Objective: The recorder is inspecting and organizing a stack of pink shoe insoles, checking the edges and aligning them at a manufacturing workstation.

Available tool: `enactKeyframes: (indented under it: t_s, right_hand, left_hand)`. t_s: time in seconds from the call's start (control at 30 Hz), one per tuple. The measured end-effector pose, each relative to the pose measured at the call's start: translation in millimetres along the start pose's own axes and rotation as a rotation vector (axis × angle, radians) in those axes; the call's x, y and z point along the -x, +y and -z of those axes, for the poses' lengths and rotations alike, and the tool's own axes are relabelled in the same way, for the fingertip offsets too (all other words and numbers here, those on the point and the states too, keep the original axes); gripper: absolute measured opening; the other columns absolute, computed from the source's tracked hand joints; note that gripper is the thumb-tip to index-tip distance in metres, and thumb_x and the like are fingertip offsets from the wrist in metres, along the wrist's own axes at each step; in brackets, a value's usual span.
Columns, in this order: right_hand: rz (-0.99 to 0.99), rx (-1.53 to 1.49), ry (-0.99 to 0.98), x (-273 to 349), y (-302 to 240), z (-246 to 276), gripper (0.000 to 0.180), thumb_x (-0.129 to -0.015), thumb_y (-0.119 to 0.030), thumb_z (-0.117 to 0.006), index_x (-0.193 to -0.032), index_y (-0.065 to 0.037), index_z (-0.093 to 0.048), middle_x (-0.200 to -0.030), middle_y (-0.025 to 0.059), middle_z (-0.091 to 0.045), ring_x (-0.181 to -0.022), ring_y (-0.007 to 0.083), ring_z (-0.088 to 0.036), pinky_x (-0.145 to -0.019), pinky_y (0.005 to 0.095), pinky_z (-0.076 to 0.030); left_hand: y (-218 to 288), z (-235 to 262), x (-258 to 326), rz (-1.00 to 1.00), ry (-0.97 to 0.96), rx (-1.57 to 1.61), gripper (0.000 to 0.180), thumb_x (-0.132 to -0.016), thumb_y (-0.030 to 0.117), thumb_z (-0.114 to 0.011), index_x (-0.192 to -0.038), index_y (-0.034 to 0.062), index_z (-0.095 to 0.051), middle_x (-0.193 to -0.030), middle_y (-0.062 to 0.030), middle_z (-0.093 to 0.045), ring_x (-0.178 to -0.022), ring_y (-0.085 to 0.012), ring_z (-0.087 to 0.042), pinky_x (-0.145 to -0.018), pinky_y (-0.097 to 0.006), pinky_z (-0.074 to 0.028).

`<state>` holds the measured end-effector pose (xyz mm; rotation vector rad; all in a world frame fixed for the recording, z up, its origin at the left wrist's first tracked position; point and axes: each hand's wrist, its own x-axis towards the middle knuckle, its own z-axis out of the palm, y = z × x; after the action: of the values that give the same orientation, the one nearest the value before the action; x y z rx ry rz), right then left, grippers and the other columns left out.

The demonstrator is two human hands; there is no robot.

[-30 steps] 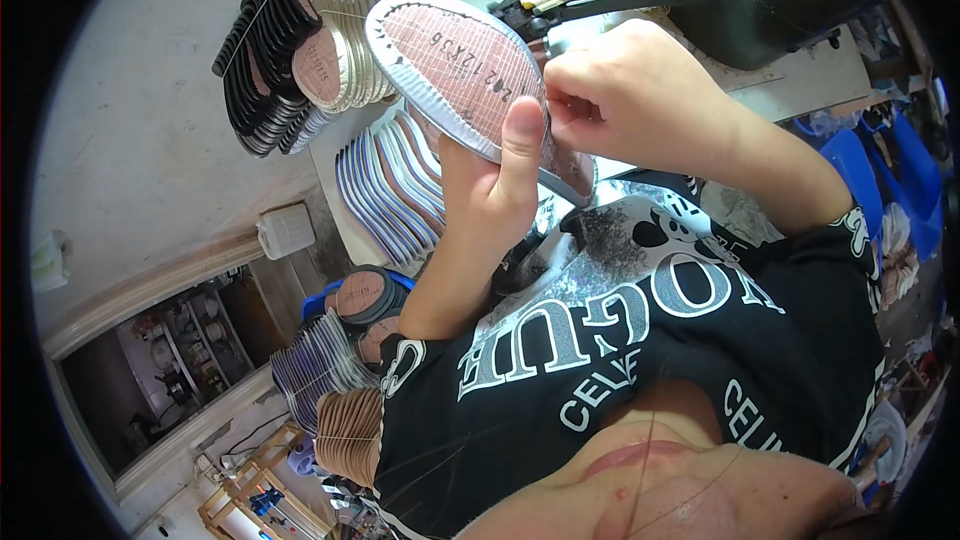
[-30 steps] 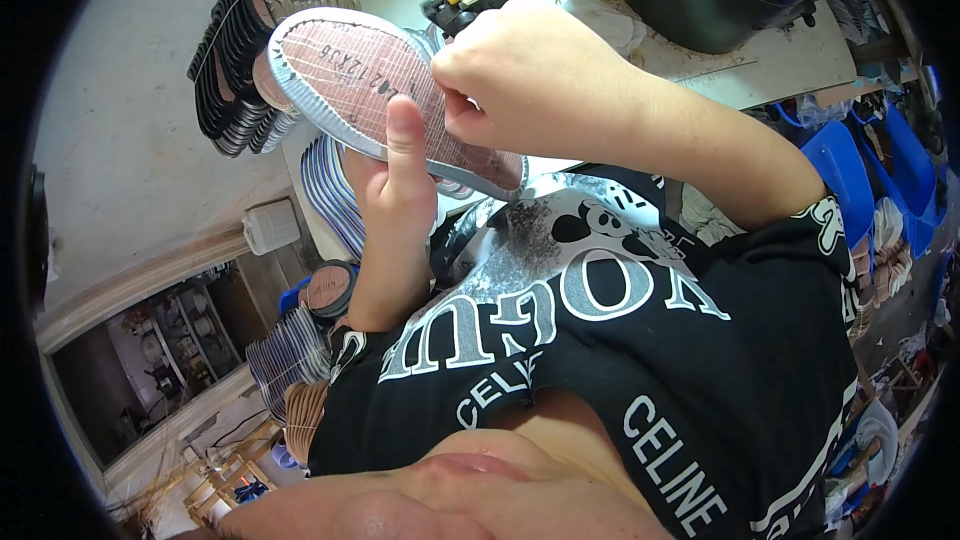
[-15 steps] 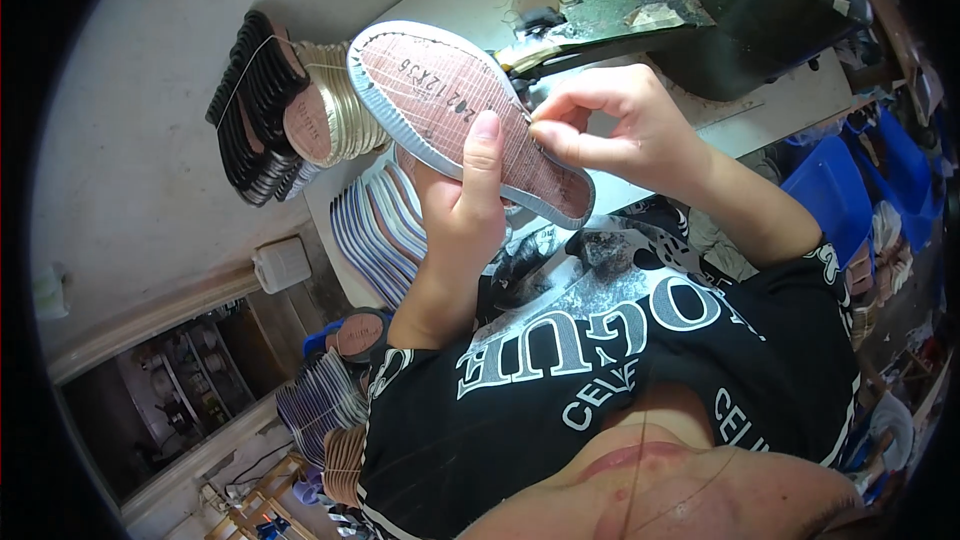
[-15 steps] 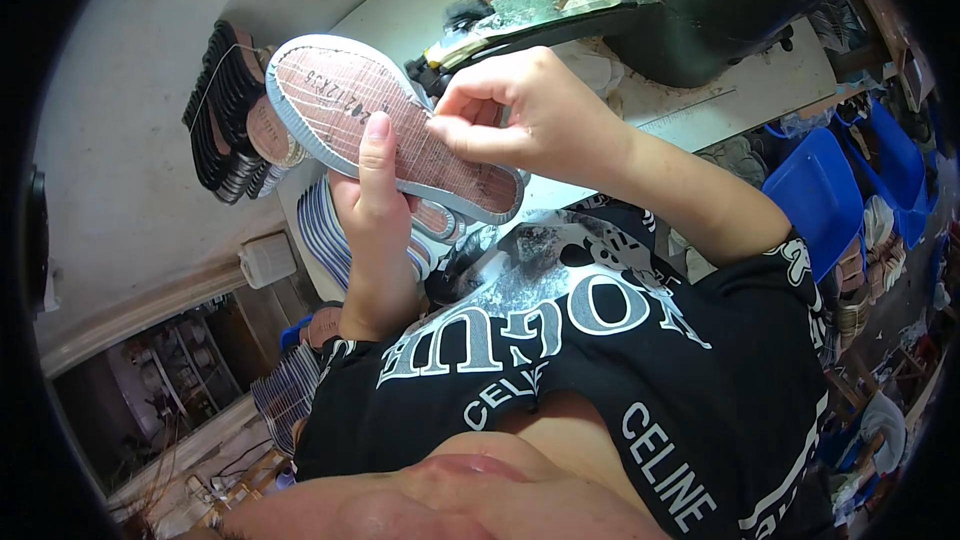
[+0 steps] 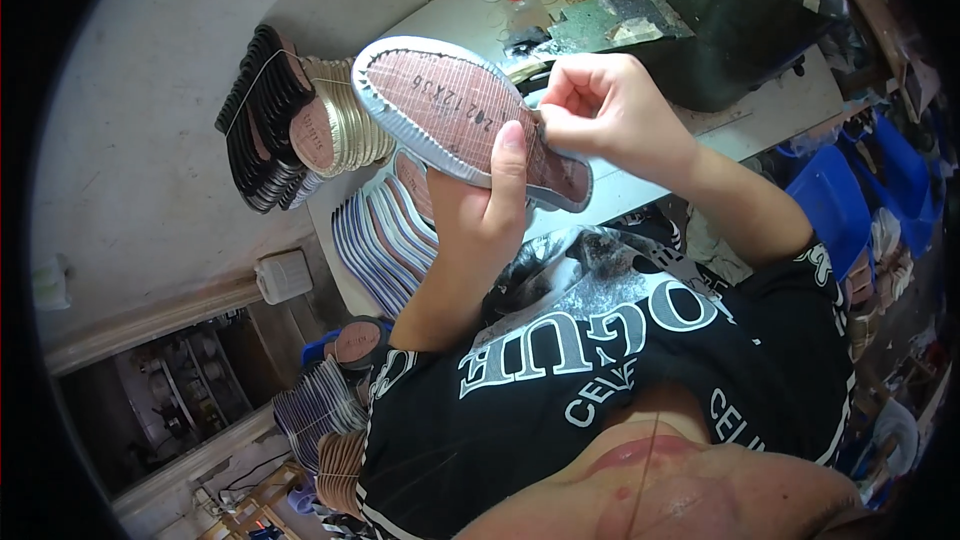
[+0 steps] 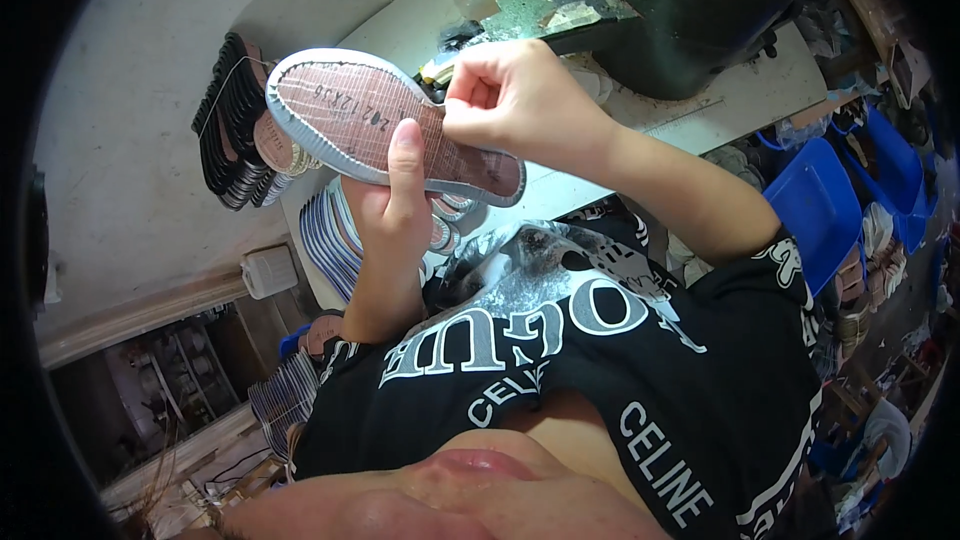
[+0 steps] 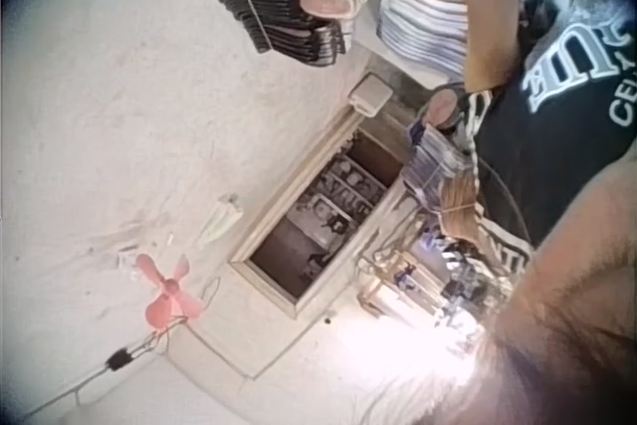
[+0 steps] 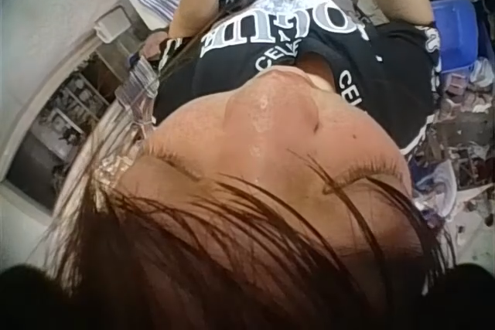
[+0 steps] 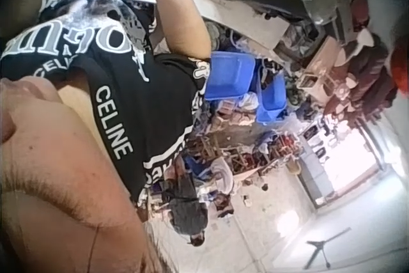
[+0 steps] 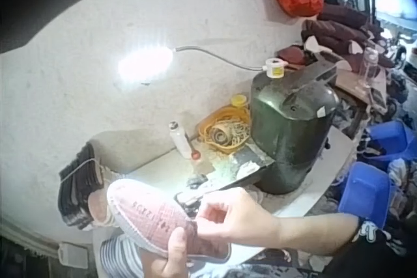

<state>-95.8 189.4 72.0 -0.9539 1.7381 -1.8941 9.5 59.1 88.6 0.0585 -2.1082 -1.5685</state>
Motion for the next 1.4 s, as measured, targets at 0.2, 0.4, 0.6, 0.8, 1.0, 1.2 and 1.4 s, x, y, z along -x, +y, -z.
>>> enactKeyframes:
  t_s: [0.2, 0.4, 0.6, 0.8, 1.0, 1.2, 1.4]
  right_hand:
    - [-0.148, -0.352, -0.019, 10.7, -1.2, -9.3, 0.012, -0.083, -0.011, -0.066, -0.081, -0.002, -0.058, -0.067, -0.0024, -0.055, -0.058, 0.0033, -0.049, -0.053, 0.0191, -0.039]
    - [0.466, 0.612, 0.079, 5.7, -14.7, -8.8, 0.014, -0.079, -0.015, -0.068, -0.082, -0.002, -0.064, -0.071, 0.0096, -0.062, -0.063, 0.0209, -0.061, -0.059, 0.0315, -0.050]
    - [0.576, 1.042, -0.059, 5.5, -26.3, -5.7, 0.012, -0.074, -0.013, -0.067, -0.077, -0.003, -0.060, -0.070, 0.0088, -0.062, -0.065, 0.0250, -0.063, -0.059, 0.0335, -0.051]
    - [0.531, 1.028, -0.008, -5.1, -25.9, -12.9, 0.012, -0.068, -0.010, -0.067, -0.070, -0.004, -0.058, -0.065, 0.0079, -0.061, -0.058, 0.0232, -0.061, -0.055, 0.0319, -0.049]
    - [-0.062, -0.113, 0.092, -11.8, -1.3, -19.8, 0.009, -0.066, -0.007, -0.067, -0.065, -0.003, -0.059, -0.060, 0.0096, -0.058, -0.050, 0.0222, -0.056, -0.051, 0.0288, -0.046]
    - [0.541, 0.443, 0.197, 20.3, -5.0, -31.9, 0.013, -0.072, -0.011, -0.069, -0.080, -0.005, -0.061, -0.069, 0.0048, -0.057, -0.057, 0.0185, -0.056, -0.054, 0.0279, -0.046]
    - [-0.628, -0.524, -0.159, 32.7, 40.2, -22.0, 0.035, -0.093, -0.032, -0.056, -0.110, -0.002, -0.053, -0.084, 0.0089, -0.063, -0.063, 0.0132, -0.062, -0.055, 0.0219, -0.049]
  left_hand:
    - [0.3, 7.4, 3.5, 0.164, 0.079, 0.233, 0.023, -0.093, 0.015, -0.053, -0.103, -0.0053, -0.058, -0.090, -0.0092, -0.062, -0.081, -0.0163, -0.059, -0.074, -0.028, -0.046]
    - [-5.5, 9.7, 1.7, 0.070, 0.032, 0.191, 0.023, -0.094, 0.017, -0.053, -0.098, -0.0047, -0.060, -0.085, -0.0093, -0.062, -0.075, -0.0156, -0.059, -0.069, -0.029, -0.046]
    - [-2.8, 11.0, 3.6, 0.096, -0.030, 0.085, 0.024, -0.094, 0.018, -0.053, -0.093, -0.0044, -0.060, -0.078, -0.0085, -0.062, -0.070, -0.0160, -0.059, -0.065, -0.029, -0.046]
    - [-2.9, 13.3, 0.5, 0.056, -0.055, 0.059, 0.022, -0.092, 0.016, -0.053, -0.093, -0.0046, -0.060, -0.078, -0.0109, -0.063, -0.070, -0.0194, -0.060, -0.066, -0.031, -0.046]
    - [-8.7, 8.0, -5.4, 0.058, 0.054, -0.015, 0.021, -0.091, 0.015, -0.053, -0.091, -0.0047, -0.061, -0.078, -0.0122, -0.063, -0.072, -0.0219, -0.060, -0.069, -0.033, -0.047]
    - [-56.0, 19.6, -20.5, 0.308, 0.165, 0.529, 0.019, -0.091, 0.012, -0.055, -0.099, -0.0044, -0.060, -0.088, -0.0083, -0.064, -0.076, -0.0144, -0.062, -0.069, -0.026, -0.049]
    - [-73.5, 18.2, -38.7, 0.378, 0.278, 0.661, 0.023, -0.089, 0.011, -0.059, -0.107, -0.0037, -0.055, -0.088, -0.0049, -0.062, -0.074, -0.0090, -0.060, -0.059, -0.021, -0.048]
